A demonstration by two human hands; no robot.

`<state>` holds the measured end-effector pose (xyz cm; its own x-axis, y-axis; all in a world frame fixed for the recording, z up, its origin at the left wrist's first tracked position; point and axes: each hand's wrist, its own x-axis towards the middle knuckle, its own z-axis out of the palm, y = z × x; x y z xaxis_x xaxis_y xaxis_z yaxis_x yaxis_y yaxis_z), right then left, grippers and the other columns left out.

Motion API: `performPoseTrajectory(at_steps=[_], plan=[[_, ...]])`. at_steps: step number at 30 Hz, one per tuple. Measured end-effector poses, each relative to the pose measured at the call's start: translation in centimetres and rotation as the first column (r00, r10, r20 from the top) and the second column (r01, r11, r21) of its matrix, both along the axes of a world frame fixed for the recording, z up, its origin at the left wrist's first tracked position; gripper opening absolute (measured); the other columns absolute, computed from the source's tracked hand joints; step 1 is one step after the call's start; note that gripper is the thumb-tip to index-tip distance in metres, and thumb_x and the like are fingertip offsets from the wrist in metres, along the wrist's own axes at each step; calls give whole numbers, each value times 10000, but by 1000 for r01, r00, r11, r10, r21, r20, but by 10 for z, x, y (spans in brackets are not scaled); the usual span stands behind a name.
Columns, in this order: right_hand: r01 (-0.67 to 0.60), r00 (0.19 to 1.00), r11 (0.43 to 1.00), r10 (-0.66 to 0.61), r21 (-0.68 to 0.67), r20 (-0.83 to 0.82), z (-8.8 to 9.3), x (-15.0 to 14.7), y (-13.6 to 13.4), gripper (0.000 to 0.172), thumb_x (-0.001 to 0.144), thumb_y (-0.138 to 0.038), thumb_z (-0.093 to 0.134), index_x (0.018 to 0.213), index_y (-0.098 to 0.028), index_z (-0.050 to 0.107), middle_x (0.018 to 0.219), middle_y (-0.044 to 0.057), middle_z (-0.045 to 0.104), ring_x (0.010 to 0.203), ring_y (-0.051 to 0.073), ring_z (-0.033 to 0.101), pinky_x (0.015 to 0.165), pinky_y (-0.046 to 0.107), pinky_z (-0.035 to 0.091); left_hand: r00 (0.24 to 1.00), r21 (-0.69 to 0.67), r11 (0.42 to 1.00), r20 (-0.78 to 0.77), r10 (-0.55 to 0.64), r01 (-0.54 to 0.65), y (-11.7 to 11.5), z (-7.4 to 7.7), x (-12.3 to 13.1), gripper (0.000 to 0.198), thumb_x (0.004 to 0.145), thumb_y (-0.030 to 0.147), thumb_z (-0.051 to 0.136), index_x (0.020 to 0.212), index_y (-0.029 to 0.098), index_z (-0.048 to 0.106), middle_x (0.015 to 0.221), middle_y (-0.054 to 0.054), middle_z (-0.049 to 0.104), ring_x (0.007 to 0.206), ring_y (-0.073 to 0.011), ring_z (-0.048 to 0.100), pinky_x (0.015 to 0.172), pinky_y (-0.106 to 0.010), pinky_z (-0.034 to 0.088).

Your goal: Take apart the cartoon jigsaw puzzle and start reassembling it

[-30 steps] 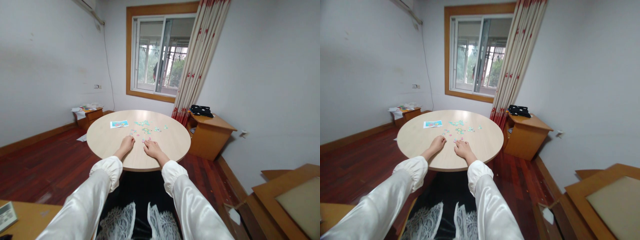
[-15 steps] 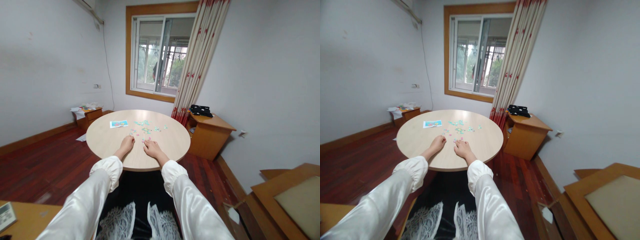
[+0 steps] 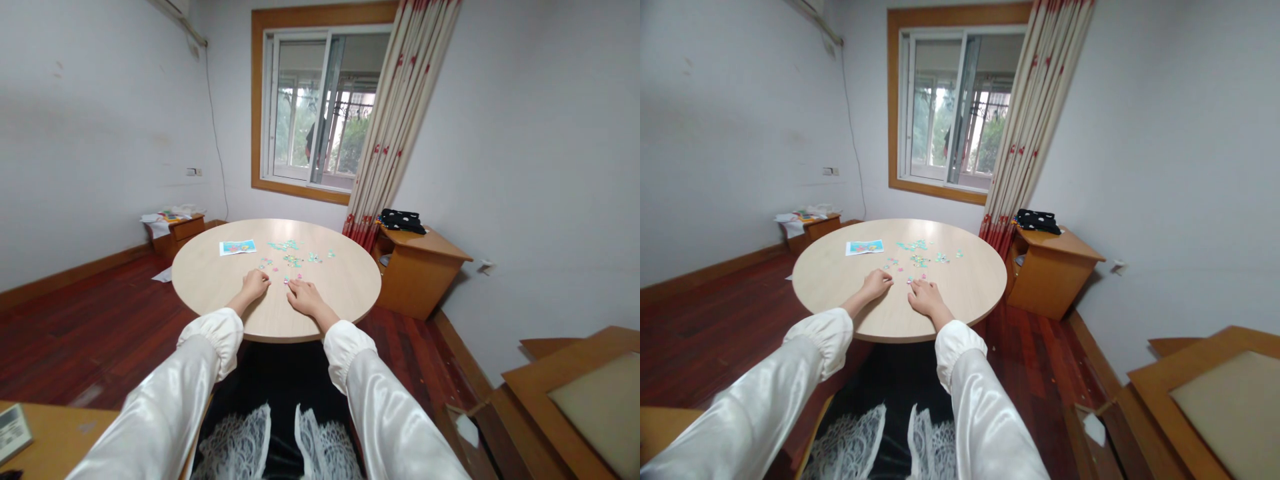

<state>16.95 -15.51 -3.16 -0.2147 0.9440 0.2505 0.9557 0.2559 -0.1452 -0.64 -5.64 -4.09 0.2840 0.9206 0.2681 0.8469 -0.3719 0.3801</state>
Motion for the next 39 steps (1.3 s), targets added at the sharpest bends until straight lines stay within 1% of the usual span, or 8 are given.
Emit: performPoseTrajectory(at_steps=[4, 10, 17, 22, 27, 30, 34, 39], plan=[[-9, 1000, 1000, 9, 1, -1, 1, 0, -1, 438, 912, -314, 394, 1311, -184, 517, 1395, 91, 507, 1303, 191, 429, 1074, 387, 291, 1000, -52, 998, 2, 26, -26, -1, 2, 5, 199, 816, 237, 585, 942, 208, 736, 1061, -71, 719, 1053, -227, 625, 897, -304, 437], [-10, 1000, 1000, 10, 5, -10, 1, 0, -1, 439, 908, -305, 395, 1308, -175, 520, 1396, 102, 504, 1301, 196, 433, 1073, 396, 296, 999, -105, 994, 20, 28, -26, -2, 6, 5, 191, 808, 230, 594, 936, 202, 733, 1044, -73, 725, 1023, -225, 637, 882, -314, 441], [-11, 1000, 1000, 11, 2, -21, 2, -1, -1, 441, 907, -303, 397, 1312, -173, 515, 1398, 99, 502, 1307, 209, 427, 1066, 414, 304, 997, -103, 995, 73, 22, -15, -2, 3, 5, 178, 816, 220, 578, 914, 183, 722, 1037, -89, 723, 1038, -235, 630, 905, -331, 427], [-8, 1000, 1000, 9, 7, -30, 1, 0, -2, 438, 906, -303, 404, 1306, -165, 519, 1390, 107, 509, 1303, 209, 431, 1070, 413, 299, 993, -90, 996, 120, -6, 17, 0, 3, -1, 209, 814, 177, 534, 918, 150, 712, 1028, -99, 719, 971, -210, 647, 851, -280, 447], [-10, 999, 1000, 10, 5, -38, 1, 0, -3, 429, 904, -298, 416, 1301, -169, 518, 1387, 109, 512, 1299, 207, 434, 1065, 405, 305, 987, -127, 986, 134, -90, 107, 3, 11, -10, 126, 730, 225, 614, 736, 135, 701, 783, -58, 721, 775, -202, 645, 717, -260, 465], [-10, 999, 1000, 9, -5, -44, 1, 0, -3, 442, 904, -306, 422, 1319, -171, 497, 1399, 108, 498, 1316, 203, 412, 1077, 397, 290, 983, -155, 978, 143, -115, 137, 8, 14, -11, 86, 670, 223, 655, 676, 141, 681, 699, -49, 697, 707, -187, 621, 657, -246, 451], [-9, 997, 1000, 8, -10, -71, 0, 2, -1, 463, 900, -308, 433, 1345, -187, 470, 1417, 104, 477, 1317, 211, 409, 1087, 405, 284, 979, -203, 965, 151, -135, 164, 17, 13, -10, 82, 615, 225, 680, 610, 153, 641, 591, -22, 643, 633, -171, 585, 609, -246, 430], [3, 989, 1000, -2, 12, -149, -5, 8, 6, 491, 899, -254, 421, 1364, -100, 447, 1417, 163, 459, 1333, 234, 390, 1094, 406, 297, 970, -233, 949, 172, -174, 212, 23, 11, -10, 86, 598, 204, 667, 572, 167, 593, 553, 4, 602, 594, -154, 554, 589, -242, 419]])
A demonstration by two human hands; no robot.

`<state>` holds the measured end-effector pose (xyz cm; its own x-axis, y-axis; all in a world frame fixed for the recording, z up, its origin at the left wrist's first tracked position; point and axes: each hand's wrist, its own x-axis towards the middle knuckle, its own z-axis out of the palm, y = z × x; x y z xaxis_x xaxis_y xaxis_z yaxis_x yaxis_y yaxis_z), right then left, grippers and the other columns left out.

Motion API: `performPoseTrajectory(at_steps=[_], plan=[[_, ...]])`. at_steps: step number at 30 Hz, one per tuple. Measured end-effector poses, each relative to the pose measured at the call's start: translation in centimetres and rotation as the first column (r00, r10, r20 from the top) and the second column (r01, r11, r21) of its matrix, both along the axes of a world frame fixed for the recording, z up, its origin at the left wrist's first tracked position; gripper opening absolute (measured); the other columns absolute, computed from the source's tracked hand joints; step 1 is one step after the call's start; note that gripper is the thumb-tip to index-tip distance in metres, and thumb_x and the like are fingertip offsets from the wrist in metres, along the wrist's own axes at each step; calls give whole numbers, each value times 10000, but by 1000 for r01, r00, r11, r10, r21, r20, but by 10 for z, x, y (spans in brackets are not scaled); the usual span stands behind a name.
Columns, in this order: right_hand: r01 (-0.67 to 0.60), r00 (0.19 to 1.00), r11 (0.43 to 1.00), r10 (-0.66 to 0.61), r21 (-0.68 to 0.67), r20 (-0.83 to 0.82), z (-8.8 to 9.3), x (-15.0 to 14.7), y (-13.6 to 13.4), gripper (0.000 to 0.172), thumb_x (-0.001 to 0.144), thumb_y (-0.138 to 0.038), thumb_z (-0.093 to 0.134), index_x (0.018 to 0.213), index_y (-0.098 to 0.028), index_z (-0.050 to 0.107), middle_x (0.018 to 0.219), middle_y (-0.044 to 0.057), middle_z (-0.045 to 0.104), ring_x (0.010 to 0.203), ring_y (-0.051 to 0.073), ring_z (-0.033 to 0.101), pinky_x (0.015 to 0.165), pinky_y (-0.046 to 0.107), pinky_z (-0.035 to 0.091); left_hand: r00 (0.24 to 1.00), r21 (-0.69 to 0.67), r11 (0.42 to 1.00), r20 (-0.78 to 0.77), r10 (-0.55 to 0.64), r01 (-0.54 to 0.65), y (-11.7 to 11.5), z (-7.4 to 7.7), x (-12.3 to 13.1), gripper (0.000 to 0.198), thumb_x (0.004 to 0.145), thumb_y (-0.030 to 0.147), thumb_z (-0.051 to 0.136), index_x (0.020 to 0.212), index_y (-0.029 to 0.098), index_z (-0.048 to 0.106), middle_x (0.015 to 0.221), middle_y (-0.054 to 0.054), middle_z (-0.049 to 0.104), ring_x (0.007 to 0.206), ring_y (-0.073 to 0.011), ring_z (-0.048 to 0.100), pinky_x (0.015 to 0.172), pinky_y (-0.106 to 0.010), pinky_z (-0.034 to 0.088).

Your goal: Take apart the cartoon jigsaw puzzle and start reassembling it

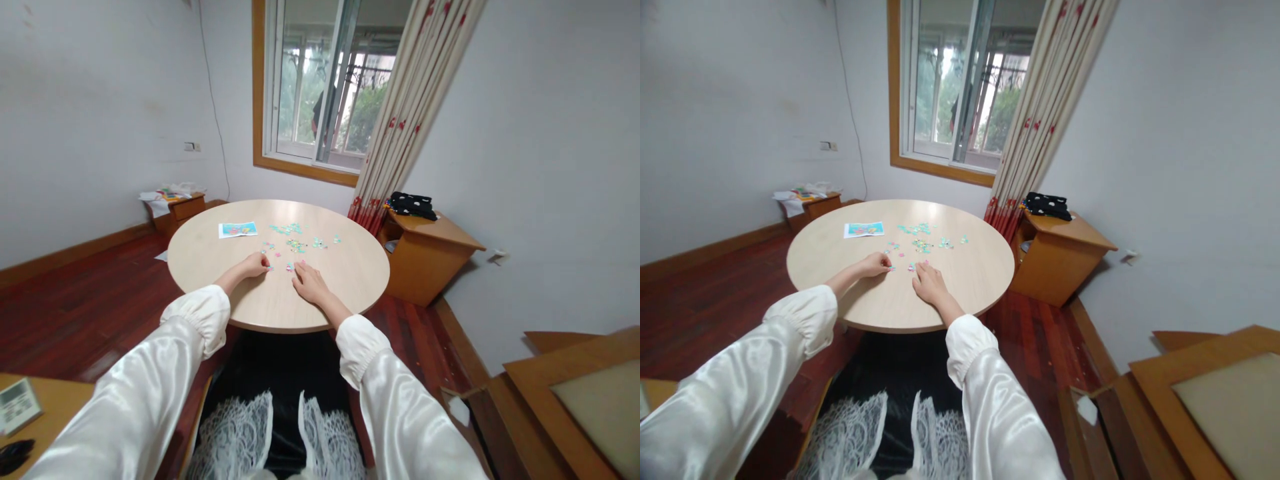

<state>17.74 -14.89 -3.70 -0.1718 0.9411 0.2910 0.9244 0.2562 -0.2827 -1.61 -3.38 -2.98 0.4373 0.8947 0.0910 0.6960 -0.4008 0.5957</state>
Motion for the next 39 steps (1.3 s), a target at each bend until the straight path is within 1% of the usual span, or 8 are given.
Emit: performPoseTrajectory(at_steps=[4, 9, 15, 19, 22, 28, 34, 39], plan=[[25, 994, 999, -20, 39, -105, -7, 8, 10, 512, 879, -208, 438, 1368, -58, 441, 1415, 186, 453, 1339, 221, 382, 1118, 369, 281, 999, 29, 999, 41, -13, 12, -3, -1, -1, 72, 605, 202, 660, 621, 166, 600, 603, -1, 618, 631, -159, 562, 631, -253, 432], [52, 976, 994, -30, 97, -214, -13, 19, 24, 506, 856, -170, 412, 1349, -71, 469, 1378, 172, 497, 1297, 216, 423, 1099, 376, 323, 994, 77, 997, 108, -12, 3, -11, -7, 1, 75, 657, 217, 629, 691, 151, 616, 675, -21, 638, 666, -161, 579, 645, -257, 443], [67, 964, 991, -35, 112, -263, -12, 26, 37, 487, 853, -162, 403, 1327, -130, 511, 1342, 140, 540, 1264, 210, 459, 1086, 393, 339, 990, 80, 997, 143, -20, 9, -11, -13, 6, 86, 699, 181, 567, 711, 139, 641, 683, -25, 653, 679, -154, 603, 642, -243, 454], [13, 966, 992, 21, 129, -258, -11, 24, 42, 432, 848, -147, 411, 1238, -165, 596, 1273, 117, 592, 1213, 205, 500, 1064, 387, 365, 993, 43, 999, 114, -17, 12, -7, -11, 11, 201, 727, 277, 614, 843, 122, 667, 712, -27, 672, 653, -155, 609, 612, -243, 448], [-12, 968, 990, 47, 141, -246, -10, 21, 48, 406, 845, -133, 419, 1195, -153, 624, 1257, 112, 598, 1199, 191, 505, 1060, 352, 368, 998, 29, 1000, 55, -6, 5, -5, -10, 16, 262, 667, 324, 698, 831, 120, 682, 726, -42, 678, 664, -179, 607, 622, -265, 438], [-30, 959, 990, 66, 135, -277, -8, 19, 68, 399, 841, -134, 424, 1186, -118, 624, 1233, 131, 606, 1176, 197, 510, 1059, 354, 364, 999, 1, 1000, -36, -7, 7, -10, -8, 25, 91, 690, 216, 654, 743, 149, 685, 729, -41, 684, 696, -178, 607, 641, -253, 430], [-29, 931, 990, 77, 138, -356, -5, 11, 87, 416, 839, -141, 412, 1203, -164, 614, 1240, 106, 603, 1191, 195, 497, 1072, 372, 343, 998, 2, 1000, -62, 25, -25, -13, -4, 25, 135, 701, 203, 646, 814, 140, 684, 787, -57, 695, 743, -186, 622, 691, -261, 455], [-49, 923, 989, 97, 137, -373, -7, 8, 87, 416, 850, -140, 395, 1208, -164, 606, 1207, 109, 614, 1164, 197, 509, 1053, 364, 359, 997, -19, 999, -71, 24, -26, -10, -2, 24, 69, 691, 186, 650, 747, 158, 679, 759, -55, 694, 747, -188, 628, 707, -258, 466]])
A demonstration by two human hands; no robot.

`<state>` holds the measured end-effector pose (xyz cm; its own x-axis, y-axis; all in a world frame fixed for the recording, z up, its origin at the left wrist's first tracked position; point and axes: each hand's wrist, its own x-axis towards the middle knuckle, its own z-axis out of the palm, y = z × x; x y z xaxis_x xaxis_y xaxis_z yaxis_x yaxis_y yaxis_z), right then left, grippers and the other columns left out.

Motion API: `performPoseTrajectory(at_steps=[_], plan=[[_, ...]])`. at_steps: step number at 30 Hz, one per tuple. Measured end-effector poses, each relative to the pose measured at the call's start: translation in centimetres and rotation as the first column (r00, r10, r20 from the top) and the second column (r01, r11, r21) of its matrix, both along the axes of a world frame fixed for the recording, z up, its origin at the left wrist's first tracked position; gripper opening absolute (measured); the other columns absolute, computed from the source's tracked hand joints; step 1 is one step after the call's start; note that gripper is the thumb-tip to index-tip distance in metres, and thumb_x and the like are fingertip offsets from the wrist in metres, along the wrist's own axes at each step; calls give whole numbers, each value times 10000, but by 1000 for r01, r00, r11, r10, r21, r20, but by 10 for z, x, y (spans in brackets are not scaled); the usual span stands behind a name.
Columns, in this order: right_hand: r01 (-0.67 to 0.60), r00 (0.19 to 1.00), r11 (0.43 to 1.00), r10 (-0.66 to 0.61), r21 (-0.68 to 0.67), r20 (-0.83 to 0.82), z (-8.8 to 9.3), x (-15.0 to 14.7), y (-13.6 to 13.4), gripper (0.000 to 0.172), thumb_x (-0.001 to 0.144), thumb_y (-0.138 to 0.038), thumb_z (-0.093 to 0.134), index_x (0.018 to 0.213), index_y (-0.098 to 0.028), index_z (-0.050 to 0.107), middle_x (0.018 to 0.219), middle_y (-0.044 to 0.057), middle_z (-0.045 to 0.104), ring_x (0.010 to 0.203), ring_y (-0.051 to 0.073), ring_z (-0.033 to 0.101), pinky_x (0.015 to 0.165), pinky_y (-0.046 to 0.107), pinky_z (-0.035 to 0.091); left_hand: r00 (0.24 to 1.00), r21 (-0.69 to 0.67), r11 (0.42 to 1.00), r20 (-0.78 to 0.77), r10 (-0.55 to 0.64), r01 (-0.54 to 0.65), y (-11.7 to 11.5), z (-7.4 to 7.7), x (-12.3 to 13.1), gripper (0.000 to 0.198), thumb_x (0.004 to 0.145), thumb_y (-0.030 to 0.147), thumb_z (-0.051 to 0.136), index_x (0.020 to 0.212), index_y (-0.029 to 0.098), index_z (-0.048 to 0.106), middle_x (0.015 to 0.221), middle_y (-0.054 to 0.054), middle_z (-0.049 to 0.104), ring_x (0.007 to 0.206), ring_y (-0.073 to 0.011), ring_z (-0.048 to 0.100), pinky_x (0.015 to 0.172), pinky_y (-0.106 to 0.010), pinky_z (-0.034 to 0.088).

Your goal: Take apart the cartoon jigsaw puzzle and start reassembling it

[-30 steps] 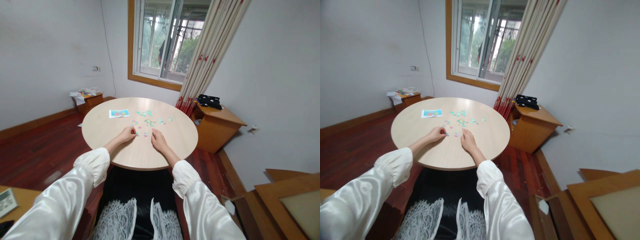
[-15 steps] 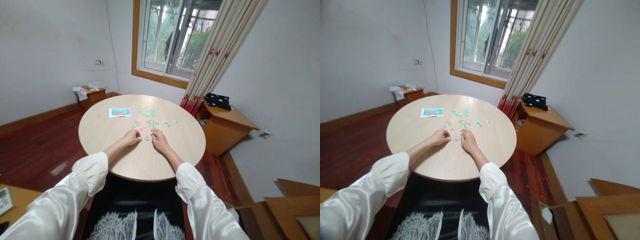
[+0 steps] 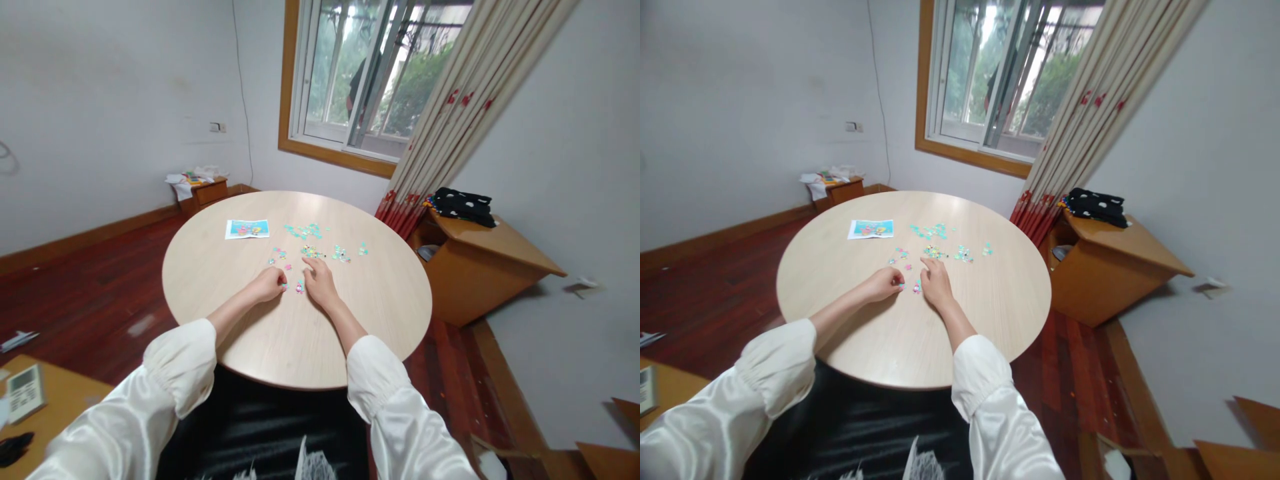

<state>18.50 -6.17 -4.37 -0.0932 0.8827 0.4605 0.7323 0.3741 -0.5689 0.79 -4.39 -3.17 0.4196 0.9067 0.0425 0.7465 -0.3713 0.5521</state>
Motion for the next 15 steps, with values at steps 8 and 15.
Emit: performPoseTrajectory(at_steps=[8, 15], plan=[[-6, 998, 1000, 7, 18, -54, 3, 3, -8, 397, 854, -139, 405, 1183, -191, 622, 1148, 91, 630, 1112, 198, 529, 1003, 368, 394, 997, -21, 997, -4, -74, 73, -1, 3, 1, 135, 687, 111, 591, 769, 166, 684, 755, -38, 680, 730, -173, 624, 708, -244, 469], [-112, 977, 991, 124, -78, 171, 10, -6, -27, 151, 839, -249, 608, 941, -232, 719, 1113, 74, 624, 1116, 217, 516, 972, 423, 321, 1000, 36, 999, 13, -8, 8, -4, 3, -13, 136, 717, 219, 640, 826, 156, 691, 855, -75, 679, 791, -197, 617, 743, -271, 474]])
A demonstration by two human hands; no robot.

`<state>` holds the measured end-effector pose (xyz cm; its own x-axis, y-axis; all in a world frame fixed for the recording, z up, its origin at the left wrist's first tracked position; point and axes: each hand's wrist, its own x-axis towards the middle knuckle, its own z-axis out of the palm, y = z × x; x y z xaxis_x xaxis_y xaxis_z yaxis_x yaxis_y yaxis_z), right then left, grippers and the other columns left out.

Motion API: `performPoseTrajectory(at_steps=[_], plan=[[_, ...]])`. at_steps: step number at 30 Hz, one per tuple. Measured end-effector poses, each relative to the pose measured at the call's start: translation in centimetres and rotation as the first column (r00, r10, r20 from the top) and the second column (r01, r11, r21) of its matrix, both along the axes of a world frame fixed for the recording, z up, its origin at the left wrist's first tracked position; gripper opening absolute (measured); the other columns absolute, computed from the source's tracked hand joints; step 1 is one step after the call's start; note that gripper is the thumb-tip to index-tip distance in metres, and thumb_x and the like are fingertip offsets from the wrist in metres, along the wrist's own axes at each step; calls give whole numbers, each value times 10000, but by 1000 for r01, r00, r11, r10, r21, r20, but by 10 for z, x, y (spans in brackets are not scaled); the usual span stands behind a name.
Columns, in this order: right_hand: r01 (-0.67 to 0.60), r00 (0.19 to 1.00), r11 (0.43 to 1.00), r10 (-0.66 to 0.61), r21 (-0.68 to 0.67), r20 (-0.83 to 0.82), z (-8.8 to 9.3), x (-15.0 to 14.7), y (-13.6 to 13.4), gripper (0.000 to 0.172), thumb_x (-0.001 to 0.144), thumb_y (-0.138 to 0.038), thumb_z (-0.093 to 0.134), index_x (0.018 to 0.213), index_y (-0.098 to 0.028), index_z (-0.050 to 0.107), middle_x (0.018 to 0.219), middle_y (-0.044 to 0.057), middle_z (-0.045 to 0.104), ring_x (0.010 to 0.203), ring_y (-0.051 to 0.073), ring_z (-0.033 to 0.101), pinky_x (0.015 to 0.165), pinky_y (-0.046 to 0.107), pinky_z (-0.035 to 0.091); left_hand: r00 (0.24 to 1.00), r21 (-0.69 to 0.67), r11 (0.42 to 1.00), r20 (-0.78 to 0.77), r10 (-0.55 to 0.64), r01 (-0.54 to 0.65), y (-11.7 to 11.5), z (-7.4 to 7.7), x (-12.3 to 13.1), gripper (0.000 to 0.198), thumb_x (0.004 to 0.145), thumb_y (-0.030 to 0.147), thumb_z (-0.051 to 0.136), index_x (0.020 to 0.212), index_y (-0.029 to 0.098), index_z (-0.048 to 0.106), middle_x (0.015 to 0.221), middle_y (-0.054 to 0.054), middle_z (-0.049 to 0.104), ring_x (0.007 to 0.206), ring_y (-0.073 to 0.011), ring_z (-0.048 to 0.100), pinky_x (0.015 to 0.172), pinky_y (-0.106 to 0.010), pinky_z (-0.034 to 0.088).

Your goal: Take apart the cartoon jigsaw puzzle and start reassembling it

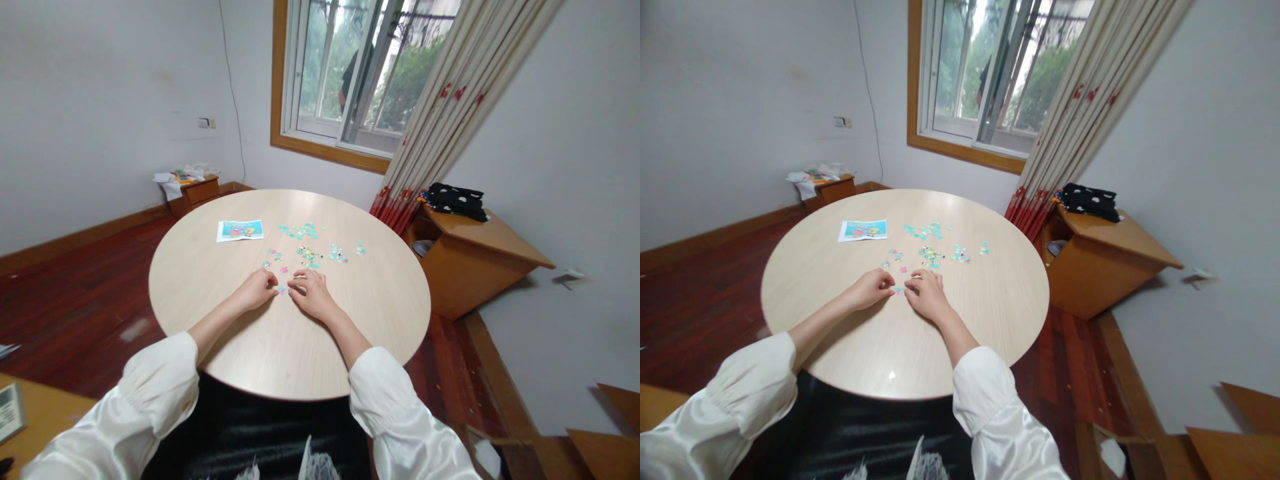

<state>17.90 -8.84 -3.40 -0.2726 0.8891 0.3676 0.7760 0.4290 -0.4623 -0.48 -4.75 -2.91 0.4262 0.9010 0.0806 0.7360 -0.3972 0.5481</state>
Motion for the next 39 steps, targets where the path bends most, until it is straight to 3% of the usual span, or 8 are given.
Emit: performPoseTrajectory(at_steps=[3, 8, 20, 30, 39], plan=[[-49, 996, 999, 50, -11, 79, 2, -9, -5, 131, 855, -277, 622, 924, -222, 719, 1103, 73, 628, 1105, 207, 517, 961, 414, 283, 1000, 18, 1000, 2, 16, -16, -1, -3, -2, 118, 740, 215, 621, 809, 156, 696, 853, -81, 681, 792, -201, 621, 748, -279, 474], [-28, 998, 998, 31, -48, 56, 2, -17, -4, 107, 868, -260, 616, 895, -203, 703, 1023, 62, 651, 1026, 190, 543, 905, 374, 293, 1000, 34, 999, -6, 22, -22, -4, -8, 0, 143, 765, 158, 577, 832, 161, 703, 868, -77, 689, 799, -201, 628, 755, -277, 468], [-24, 990, 1000, 22, 15, 136, -3, -20, -5, 130, 906, -238, 562, 945, -172, 667, 992, 79, 655, 994, 198, 535, 898, 373, 289, 994, 41, 998, 99, -45, 41, -5, -8, 0, 183, 782, 298, 638, 839, 159, 743, 830, -70, 689, 744, -181, 609, 710, -252, 453], [-28, 983, 997, 15, 65, 184, -4, -20, -2, 171, 937, -233, 501, 932, -166, 659, 969, 81, 657, 957, 197, 530, 869, 360, 288, 966, 100, 968, 94, -241, 232, 0, 0, -9, 178, 811, 278, 610, 849, 157, 735, 724, -32, 631, 693, -151, 560, 671, -235, 427], [40, 997, 998, -43, 49, 61, -7, -19, 1, 189, 927, -205, 486, 870, -177, 664, 938, 82, 665, 941, 201, 544, 868, 366, 313, 938, 385, 889, 133, -320, 249, 3, -11, -4, 229, 896, 230, 507, 767, 146, 677, 812, -71, 598, 754, -162, 558, 715, -269, 447]])
